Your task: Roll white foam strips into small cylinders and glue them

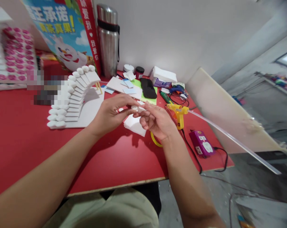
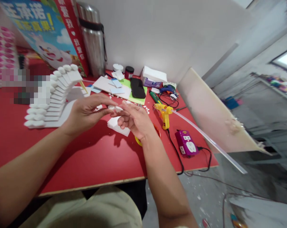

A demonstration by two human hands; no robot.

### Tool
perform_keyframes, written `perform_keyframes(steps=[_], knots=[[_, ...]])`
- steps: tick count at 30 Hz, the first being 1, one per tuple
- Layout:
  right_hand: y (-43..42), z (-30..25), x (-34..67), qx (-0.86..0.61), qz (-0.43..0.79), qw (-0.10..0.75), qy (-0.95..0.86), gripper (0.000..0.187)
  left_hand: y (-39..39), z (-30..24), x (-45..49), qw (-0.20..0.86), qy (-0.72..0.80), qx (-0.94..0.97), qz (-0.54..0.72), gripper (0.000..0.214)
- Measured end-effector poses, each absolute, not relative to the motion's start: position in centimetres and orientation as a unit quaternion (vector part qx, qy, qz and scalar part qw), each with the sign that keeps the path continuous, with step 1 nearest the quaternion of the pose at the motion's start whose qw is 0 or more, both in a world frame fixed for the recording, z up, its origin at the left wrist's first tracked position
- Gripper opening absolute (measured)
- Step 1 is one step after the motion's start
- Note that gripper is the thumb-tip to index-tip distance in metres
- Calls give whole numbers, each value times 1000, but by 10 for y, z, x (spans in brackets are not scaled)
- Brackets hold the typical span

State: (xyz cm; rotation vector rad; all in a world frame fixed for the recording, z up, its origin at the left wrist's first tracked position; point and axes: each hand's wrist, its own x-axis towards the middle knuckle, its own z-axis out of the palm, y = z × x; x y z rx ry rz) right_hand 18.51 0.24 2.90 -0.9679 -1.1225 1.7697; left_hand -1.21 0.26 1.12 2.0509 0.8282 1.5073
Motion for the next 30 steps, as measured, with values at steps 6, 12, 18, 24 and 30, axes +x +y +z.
perform_keyframes(steps=[6, 12, 18, 24, 30], knots=[[-2, 29, 182, -367, 682, 438, -456, 33, 3, 11, -11, 215, 290, 764, 534, 11], [-5, 28, 181, -394, 604, 464, -515, 28, 2, 9, -10, 240, 305, 748, 538, 12], [-8, 27, 177, -416, 490, 480, -598, 19, 0, 9, -10, 290, 351, 713, 533, 15], [-9, 26, 179, -421, 403, 473, -661, 10, -1, 11, -11, 375, 367, 678, 516, 17], [-9, 22, 179, -415, 397, 467, -672, 12, 1, 11, -11, 422, 356, 655, 516, 14]])
